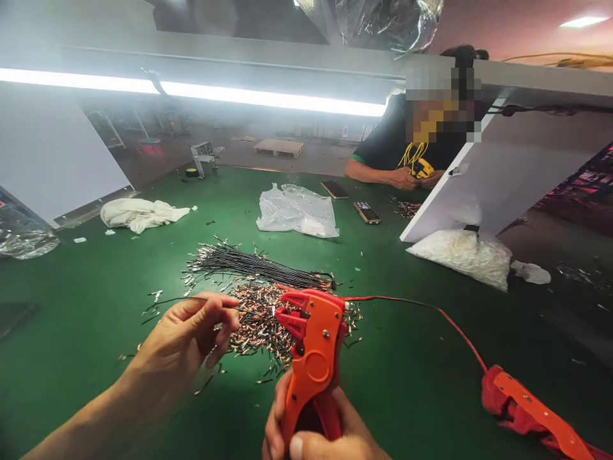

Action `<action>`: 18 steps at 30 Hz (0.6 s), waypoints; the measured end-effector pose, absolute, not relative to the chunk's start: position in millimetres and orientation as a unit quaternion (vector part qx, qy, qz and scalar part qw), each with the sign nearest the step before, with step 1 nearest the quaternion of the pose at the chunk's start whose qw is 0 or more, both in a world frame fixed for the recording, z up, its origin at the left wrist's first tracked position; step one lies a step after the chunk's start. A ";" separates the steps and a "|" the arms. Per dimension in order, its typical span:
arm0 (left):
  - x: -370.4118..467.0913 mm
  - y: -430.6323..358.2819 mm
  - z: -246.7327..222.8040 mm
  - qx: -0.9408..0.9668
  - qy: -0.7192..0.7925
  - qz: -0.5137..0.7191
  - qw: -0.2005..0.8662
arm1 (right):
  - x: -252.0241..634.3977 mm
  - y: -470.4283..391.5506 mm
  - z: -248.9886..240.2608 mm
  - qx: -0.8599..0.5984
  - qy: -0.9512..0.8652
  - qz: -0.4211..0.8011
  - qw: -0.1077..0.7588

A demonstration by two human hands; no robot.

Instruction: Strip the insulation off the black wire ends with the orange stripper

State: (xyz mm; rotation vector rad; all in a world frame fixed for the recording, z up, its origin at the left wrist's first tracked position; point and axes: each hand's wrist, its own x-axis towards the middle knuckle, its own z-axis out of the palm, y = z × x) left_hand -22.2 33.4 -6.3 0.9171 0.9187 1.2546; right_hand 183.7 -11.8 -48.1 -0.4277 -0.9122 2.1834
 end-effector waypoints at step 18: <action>-15.2 27.5 -10.6 0.279 0.424 0.498 0.703 | 182.3 -14.8 -47.4 -0.113 -0.366 0.857 0.346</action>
